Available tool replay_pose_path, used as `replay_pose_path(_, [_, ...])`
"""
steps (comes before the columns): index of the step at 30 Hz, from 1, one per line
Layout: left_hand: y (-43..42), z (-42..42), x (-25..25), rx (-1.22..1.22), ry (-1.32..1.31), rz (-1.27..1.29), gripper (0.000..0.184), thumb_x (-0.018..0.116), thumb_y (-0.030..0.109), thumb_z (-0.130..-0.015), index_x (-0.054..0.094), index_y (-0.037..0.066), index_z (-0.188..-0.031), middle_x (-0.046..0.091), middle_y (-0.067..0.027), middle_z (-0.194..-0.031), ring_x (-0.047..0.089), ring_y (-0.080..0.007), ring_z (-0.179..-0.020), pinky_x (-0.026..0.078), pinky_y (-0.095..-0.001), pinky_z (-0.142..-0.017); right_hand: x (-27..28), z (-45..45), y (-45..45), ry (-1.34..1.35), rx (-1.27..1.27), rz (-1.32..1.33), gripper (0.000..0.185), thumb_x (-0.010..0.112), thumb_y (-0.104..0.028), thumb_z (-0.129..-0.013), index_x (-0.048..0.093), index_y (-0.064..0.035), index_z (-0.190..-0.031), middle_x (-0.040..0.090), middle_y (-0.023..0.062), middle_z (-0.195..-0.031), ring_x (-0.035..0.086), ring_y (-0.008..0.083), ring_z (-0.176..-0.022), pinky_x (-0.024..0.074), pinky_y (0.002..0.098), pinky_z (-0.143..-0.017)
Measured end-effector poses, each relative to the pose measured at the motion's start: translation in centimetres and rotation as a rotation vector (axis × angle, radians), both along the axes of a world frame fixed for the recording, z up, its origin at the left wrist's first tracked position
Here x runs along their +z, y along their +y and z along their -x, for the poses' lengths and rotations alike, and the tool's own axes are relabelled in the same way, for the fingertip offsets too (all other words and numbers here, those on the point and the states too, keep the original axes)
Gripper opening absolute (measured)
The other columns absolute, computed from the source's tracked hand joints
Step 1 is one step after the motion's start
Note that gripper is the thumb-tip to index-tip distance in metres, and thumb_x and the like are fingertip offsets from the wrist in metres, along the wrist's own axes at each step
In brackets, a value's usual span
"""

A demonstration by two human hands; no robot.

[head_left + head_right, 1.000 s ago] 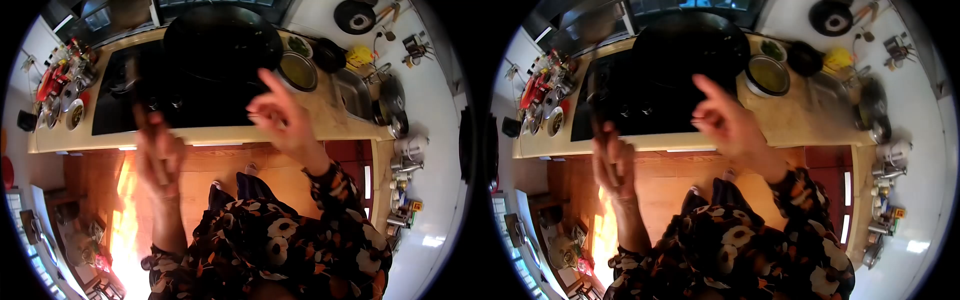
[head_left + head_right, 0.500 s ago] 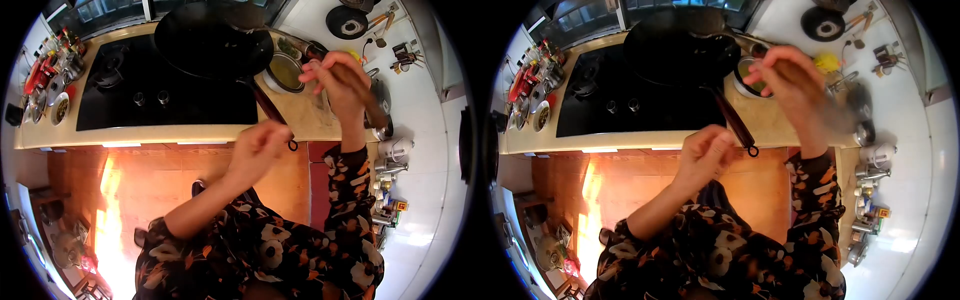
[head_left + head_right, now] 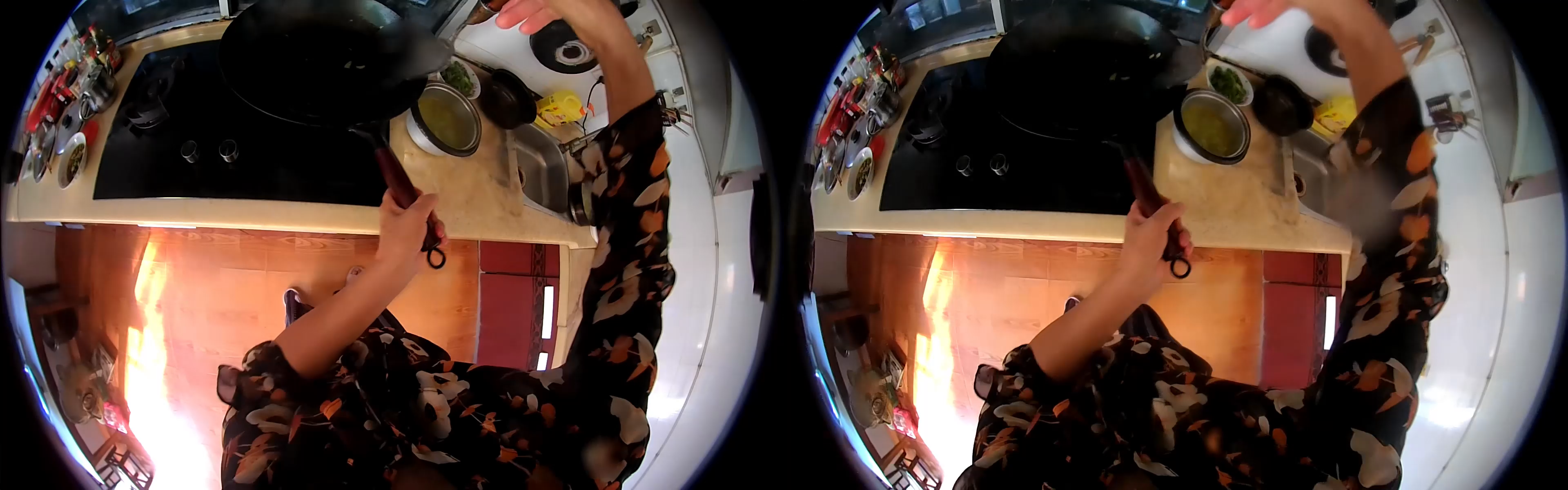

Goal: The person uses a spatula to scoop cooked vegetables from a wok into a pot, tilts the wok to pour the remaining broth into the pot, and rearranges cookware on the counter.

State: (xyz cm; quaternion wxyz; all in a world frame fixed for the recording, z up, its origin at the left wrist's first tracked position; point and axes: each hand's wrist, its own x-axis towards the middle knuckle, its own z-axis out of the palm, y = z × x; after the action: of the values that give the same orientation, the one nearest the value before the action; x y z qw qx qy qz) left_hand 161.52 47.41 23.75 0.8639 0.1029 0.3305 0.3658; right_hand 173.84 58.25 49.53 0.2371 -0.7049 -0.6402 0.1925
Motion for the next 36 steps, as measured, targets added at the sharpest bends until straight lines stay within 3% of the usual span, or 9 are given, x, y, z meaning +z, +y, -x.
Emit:
replay_pose_path(10, [1.5, 7.0, -0.6, -0.145, 0.001, -0.111, 0.021, 0.06, 0.003, -0.077, 0.044, 0.004, -0.092, 0.045, -0.0052, -0.061, 0.044, -0.0153, -0.04, 0.036, -0.0296, -0.035, 0.0, -2.6, 4.5, -0.11, 0.034, 0.158, 0.034, 0.055, -0.029, -0.08, 0.06, 0.0033, -0.089, 0.066, 0.0208, -0.08, 0.067, 0.0249, -0.062, 0.053, 0.0291, -0.047])
replay_pose_path(17, [2.1, 8.0, -0.5, -0.179, 0.038, -0.163, 0.02, 0.058, 0.003, -0.079, 0.044, 0.002, -0.092, 0.044, -0.0054, -0.06, 0.047, -0.0157, -0.04, 0.04, -0.03, -0.035, -11.5, -9.3, 11.0, 0.528, 0.192, 0.297, 0.031, 0.056, -0.024, -0.085, 0.057, 0.0006, -0.104, 0.064, 0.0233, -0.094, 0.068, 0.0317, -0.07, 0.0577, 0.0348, -0.055])
replay_pose_path(18, [2.1, 8.1, -0.7, -0.198, 0.072, -0.203, 0.022, 0.057, 0.012, -0.084, 0.045, 0.001, -0.097, 0.048, -0.0072, -0.062, 0.049, -0.0168, -0.041, 0.041, -0.0303, -0.036, -9.6, -9.0, 11.6, 0.498, 0.212, 0.479, 0.03, 0.056, -0.024, -0.085, 0.057, 0.0005, -0.103, 0.063, 0.0236, -0.097, 0.068, 0.0323, -0.071, 0.0576, 0.0347, -0.055])
replay_pose_path(20, [1.8, 8.4, -1.0, -0.225, 0.1, -0.229, 0.028, 0.056, 0.021, -0.088, 0.046, -0.001, -0.102, 0.052, -0.009, -0.064, 0.052, -0.018, -0.043, 0.043, -0.0305, -0.037, -5.3, -4.9, 6.3, 0.158, 0.218, 0.082, 0.028, 0.058, -0.022, -0.083, 0.059, 0.0023, -0.097, 0.064, 0.0224, -0.094, 0.068, 0.0306, -0.069, 0.0561, 0.0324, -0.052])
replay_pose_path(23, [2.2, 9.5, -2.5, -0.262, -0.011, -0.303, 0.075, 0.033, 0.063, -0.09, 0.043, -0.004, -0.122, 0.064, -0.0151, -0.078, 0.06, -0.0218, -0.057, 0.051, -0.0329, -0.058, -0.1, -3.6, 4.1, -0.034, 0.243, 0.097, 0.026, 0.059, -0.021, -0.081, 0.061, 0.0032, -0.09, 0.065, 0.0193, -0.085, 0.068, 0.0278, -0.065, 0.055, 0.0321, -0.049])
replay_pose_path(27, [6.0, 14.7, -14.0, 0.079, 1.408, -0.899, 0.068, 0.061, 0.047, -0.083, 0.044, -0.006, -0.121, 0.056, -0.0222, -0.11, 0.059, -0.0271, -0.098, 0.05, -0.0379, -0.077, -1.8, -4.1, 5.5, -0.036, 0.185, 0.074, 0.022, 0.061, -0.02, -0.08, 0.061, 0.0021, -0.085, 0.065, 0.0167, -0.078, 0.068, 0.0246, -0.062, 0.0538, 0.0299, -0.047])
replay_pose_path(29, [8.0, 17.1, -14.1, -0.003, 2.061, -0.826, 0.082, 0.072, 0.044, -0.073, 0.039, -0.008, -0.126, 0.041, -0.024, -0.129, 0.044, -0.0334, -0.118, 0.043, -0.0433, -0.092, -6.1, -5.5, 7.5, 0.102, 0.181, -0.006, 0.02, 0.063, -0.02, -0.082, 0.061, 0.0001, -0.086, 0.065, 0.0127, -0.072, 0.068, 0.0207, -0.061, 0.0533, 0.0273, -0.047])
replay_pose_path(32, [9.8, 20.1, -16.6, -0.19, 2.134, -0.733, 0.111, 0.078, 0.05, -0.062, 0.022, -0.009, -0.137, 0.033, -0.0276, -0.136, 0.029, -0.0401, -0.129, 0.034, -0.0464, -0.102, -12.7, -7.4, 10.3, 0.413, 0.273, -0.107, 0.011, 0.061, -0.013, -0.086, 0.06, -0.0032, -0.092, 0.064, 0.007, -0.081, 0.068, 0.0187, -0.07, 0.0542, 0.0246, -0.053])
replay_pose_path(36, [10.4, 20.1, -14.4, -0.405, 2.085, -0.638, 0.116, 0.08, 0.05, -0.059, 0.02, -0.011, -0.137, 0.029, -0.0301, -0.138, 0.029, -0.0403, -0.129, 0.034, -0.0447, -0.103, -9.0, -6.3, 9.4, 0.4, 0.286, -0.012, 0.012, 0.061, -0.012, -0.085, 0.059, -0.0022, -0.093, 0.064, 0.0109, -0.083, 0.068, 0.0206, -0.072, 0.0552, 0.0262, -0.056])
